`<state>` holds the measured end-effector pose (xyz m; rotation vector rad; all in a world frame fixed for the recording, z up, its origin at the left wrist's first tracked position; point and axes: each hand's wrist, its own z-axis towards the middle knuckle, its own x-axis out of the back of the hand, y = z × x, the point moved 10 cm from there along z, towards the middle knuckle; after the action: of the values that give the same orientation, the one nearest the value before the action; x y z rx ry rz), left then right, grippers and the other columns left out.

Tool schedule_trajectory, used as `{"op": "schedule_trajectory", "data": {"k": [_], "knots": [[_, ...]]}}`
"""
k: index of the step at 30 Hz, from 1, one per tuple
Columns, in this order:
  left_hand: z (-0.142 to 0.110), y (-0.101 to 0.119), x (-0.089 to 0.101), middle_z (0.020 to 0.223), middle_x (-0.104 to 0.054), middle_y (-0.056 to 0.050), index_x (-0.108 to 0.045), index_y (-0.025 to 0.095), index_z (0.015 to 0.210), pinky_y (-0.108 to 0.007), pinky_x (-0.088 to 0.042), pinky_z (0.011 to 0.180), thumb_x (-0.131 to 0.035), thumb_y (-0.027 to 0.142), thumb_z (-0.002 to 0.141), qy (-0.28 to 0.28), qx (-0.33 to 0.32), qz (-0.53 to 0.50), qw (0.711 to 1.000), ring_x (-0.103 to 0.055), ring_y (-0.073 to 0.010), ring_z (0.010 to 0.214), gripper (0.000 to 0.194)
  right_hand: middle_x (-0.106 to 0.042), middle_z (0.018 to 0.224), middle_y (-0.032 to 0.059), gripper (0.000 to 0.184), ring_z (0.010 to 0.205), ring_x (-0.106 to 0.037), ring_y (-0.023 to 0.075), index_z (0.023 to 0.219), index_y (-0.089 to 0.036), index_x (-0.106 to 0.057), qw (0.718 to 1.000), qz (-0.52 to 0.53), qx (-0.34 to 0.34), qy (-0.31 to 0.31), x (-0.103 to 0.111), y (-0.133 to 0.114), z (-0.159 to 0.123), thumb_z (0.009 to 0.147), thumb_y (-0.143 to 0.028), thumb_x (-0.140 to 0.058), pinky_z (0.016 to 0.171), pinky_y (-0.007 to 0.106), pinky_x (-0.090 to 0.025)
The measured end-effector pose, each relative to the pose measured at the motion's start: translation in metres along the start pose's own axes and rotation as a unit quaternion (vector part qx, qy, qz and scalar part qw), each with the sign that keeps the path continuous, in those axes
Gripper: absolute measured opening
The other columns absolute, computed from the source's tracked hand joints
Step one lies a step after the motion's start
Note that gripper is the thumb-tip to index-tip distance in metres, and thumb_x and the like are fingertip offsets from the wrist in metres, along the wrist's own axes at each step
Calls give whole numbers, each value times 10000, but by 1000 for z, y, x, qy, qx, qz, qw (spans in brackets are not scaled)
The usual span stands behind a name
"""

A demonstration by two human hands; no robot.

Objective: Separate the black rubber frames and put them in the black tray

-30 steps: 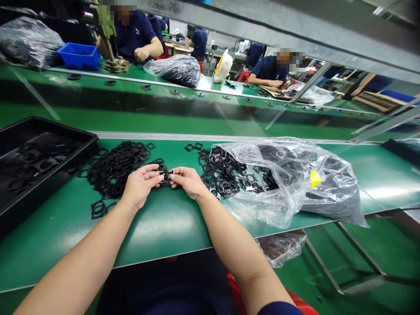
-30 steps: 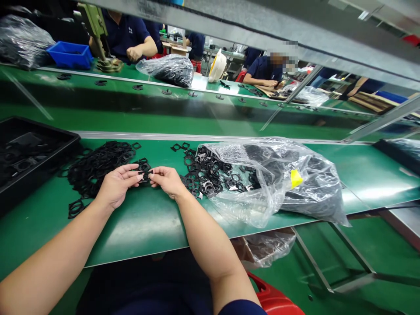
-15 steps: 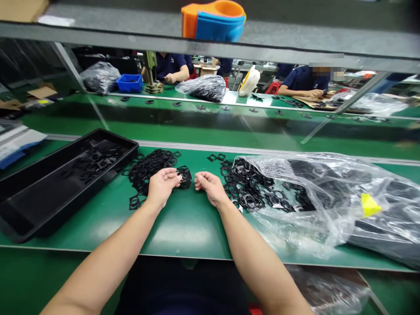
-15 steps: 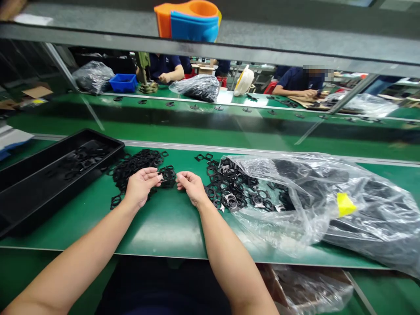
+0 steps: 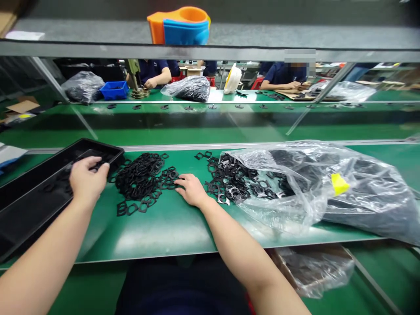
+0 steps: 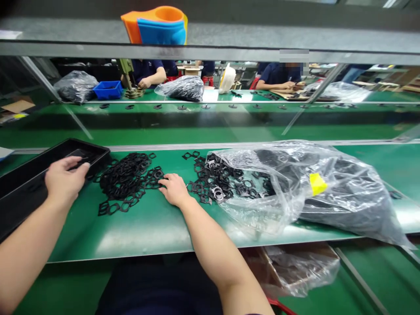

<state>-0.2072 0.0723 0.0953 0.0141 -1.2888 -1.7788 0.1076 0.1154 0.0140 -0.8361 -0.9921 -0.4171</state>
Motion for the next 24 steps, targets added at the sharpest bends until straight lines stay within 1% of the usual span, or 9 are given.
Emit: {"op": "schedule_trajectory", "data": {"k": [1, 2, 5, 7, 12, 16, 19, 21, 24], "knots": [[-13, 3, -6, 907, -679, -32, -663, 194, 974, -388, -515, 743, -679, 398, 681, 31, 20, 43, 998, -631, -210, 767, 358, -594, 1190, 88, 273, 1122, -492, 230, 1102, -222, -663, 1000, -4, -1, -3, 0, -1, 0, 850, -307, -599, 984, 390, -385], [-25, 11, -25, 930, -684, -47, -675, 194, 967, -375, -524, 730, -676, 396, 680, 5, 23, 54, 998, -638, -197, 743, 350, -607, 1155, 80, 258, 1089, -503, 223, 1079, -221, -671, 1000, -8, -5, -4, -1, -1, 0, 850, -316, -601, 962, 375, -396], [-60, 52, -92, 999, -685, -67, -686, 202, 933, -336, -532, 744, -609, 401, 736, -123, -49, 28, 991, -649, -187, 774, 290, -615, 1073, 73, 250, 1011, -512, 213, 1048, -218, -679, 999, -31, -13, 4, 0, -2, 0, 868, -354, -572, 898, 346, -415], [-75, 77, -123, 993, -689, -71, -691, 201, 899, -321, -527, 760, -579, 388, 757, -172, -97, 14, 980, -647, -195, 819, 260, -604, 1045, 73, 264, 986, -507, 209, 1062, -229, -671, 999, -51, -11, 12, -1, -4, 0, 899, -367, -515, 871, 341, -414], [-69, 122, -178, 921, -709, -69, -703, 207, 880, -340, -512, 774, -566, 355, 754, -216, -148, 35, 964, -646, -211, 784, 238, -590, 1027, 69, 283, 924, -521, 193, 1027, -228, -671, 998, -58, -14, 27, 0, -6, 1, 930, -322, -423, 838, 333, -423], [-56, 150, -233, 900, -716, -72, -711, 215, 940, -356, -501, 801, -584, 330, 736, -285, -165, 91, 940, -653, -241, 821, 267, -618, 994, 72, 258, 941, -555, 197, 975, -184, -659, 997, -28, -59, 51, 10, 1, 2, 893, -264, -428, 824, 310, -450], [-60, 169, -281, 1132, -665, -96, -662, 205, 1117, -359, -455, 924, -577, 314, 750, -346, -224, 134, 901, -606, -266, 1047, 393, -636, 1026, 80, 260, 961, -579, 204, 983, -176, -643, 996, -1, -79, 47, 14, 6, 2, 882, -254, -416, 813, 308, -468], [-69, 179, -313, 1337, -538, -108, -578, 189, 1253, -348, -381, 1021, -574, 323, 761, -390, -263, 156, 868, -503, -269, 1217, 510, -646, 1028, 91, 278, 952, -596, 216, 993, -173, -639, 996, 11, -88, 32, 12, 8, 2, 888, -268, -399, 815, 325, -476], [-78, 186, -350, 1486, -358, -122, -468, 187, 1361, -378, -297, 1086, -574, 469, 764, -431, -267, 182, 842, -345, -302, 1348, 669, -654, 1064, 104, 302, 971, -613, 243, 1037, -170, -630, 996, 23, -78, 23, 10, 10, 2, 883, -297, -404, 829, 351, -484]]}}
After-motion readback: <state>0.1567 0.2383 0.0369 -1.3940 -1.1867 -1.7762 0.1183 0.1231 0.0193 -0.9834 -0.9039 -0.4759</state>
